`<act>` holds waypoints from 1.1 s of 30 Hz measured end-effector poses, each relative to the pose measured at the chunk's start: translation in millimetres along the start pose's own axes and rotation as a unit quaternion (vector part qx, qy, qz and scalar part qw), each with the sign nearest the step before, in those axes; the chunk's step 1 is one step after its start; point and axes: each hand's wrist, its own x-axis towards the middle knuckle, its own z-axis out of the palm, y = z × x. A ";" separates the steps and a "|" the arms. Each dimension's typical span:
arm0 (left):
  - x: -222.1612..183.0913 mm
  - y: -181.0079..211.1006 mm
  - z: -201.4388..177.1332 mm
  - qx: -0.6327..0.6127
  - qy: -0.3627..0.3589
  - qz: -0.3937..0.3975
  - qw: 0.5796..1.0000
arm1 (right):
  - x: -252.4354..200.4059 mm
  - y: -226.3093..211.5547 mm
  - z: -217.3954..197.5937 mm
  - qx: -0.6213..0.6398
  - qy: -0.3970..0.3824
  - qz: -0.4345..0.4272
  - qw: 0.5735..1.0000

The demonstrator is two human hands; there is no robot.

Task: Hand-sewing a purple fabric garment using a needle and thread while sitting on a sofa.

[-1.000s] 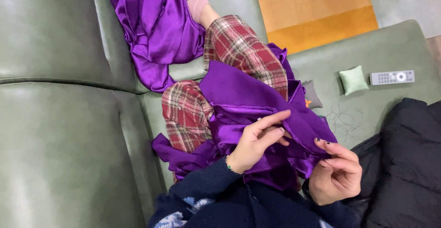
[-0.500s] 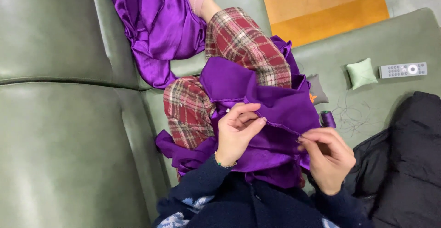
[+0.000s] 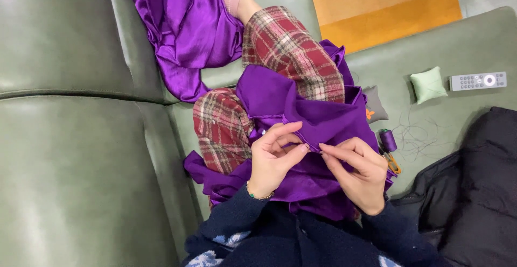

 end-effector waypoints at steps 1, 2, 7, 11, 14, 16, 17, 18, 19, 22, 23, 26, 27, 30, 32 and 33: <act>0.7 -4.7 -2.2 -0.043 -0.001 0.013 0.999 | 2.0 0.3 1.4 0.034 0.019 -0.008 0.999; 0.3 -7.5 -3.2 -0.043 -0.001 0.013 0.999 | 1.5 0.9 1.5 0.034 0.019 -0.007 0.999; -3.5 -10.8 -5.1 -0.047 -0.016 -0.002 0.999 | -0.1 -0.3 1.1 0.043 0.008 -0.024 0.999; -3.7 -11.6 -8.0 -0.037 -0.015 -0.005 0.999 | 1.6 -1.4 0.2 0.047 -0.005 -0.043 0.998; -2.5 -1.1 -5.4 -0.019 -0.021 0.010 1.000 | 2.4 -3.7 -0.6 0.048 -0.010 -0.048 0.998; -3.6 -4.3 -5.9 -0.011 -0.027 0.017 0.999 | 2.1 -3.0 -1.1 0.046 -0.017 -0.050 0.998; -4.3 -2.5 -4.6 -0.012 -0.026 0.017 0.999 | 1.9 -3.0 -1.0 0.046 -0.017 -0.050 0.998; -4.9 -0.8 -3.3 -0.006 -0.026 0.023 0.999 | 1.7 -3.1 -0.9 0.049 -0.019 -0.049 0.997; -5.4 0.9 -1.9 -0.001 -0.027 0.029 0.999 | 1.5 -3.0 -0.8 0.051 -0.021 -0.048 0.997; -10.9 6.3 0.0 0.021 -0.025 -0.002 0.999 | -5.9 -10.2 1.8 0.006 -0.039 -0.038 0.998; -10.7 9.5 0.8 0.021 -0.025 -0.002 0.999 | -6.4 -10.7 2.7 0.006 -0.040 -0.039 0.998; -10.5 16.5 2.4 0.044 -0.028 0.022 0.998 | -7.2 -11.1 3.8 0.006 -0.028 -0.044 0.999; -10.5 17.3 2.2 0.043 -0.032 0.020 0.998 | -7.2 -10.7 3.4 0.010 -0.032 -0.046 0.998; -11.9 16.4 0.4 0.035 -0.038 0.012 0.999 | -6.8 -9.4 1.3 0.008 -0.042 -0.048 0.998; -12.0 15.6 -0.5 0.027 -0.042 0.006 0.999 | -5.9 -9.0 0.1 0.004 -0.047 -0.049 0.998; -12.1 15.6 -0.9 0.032 -0.043 0.002 0.999 | -5.7 -9.1 -0.1 0.005 -0.049 -0.050 0.998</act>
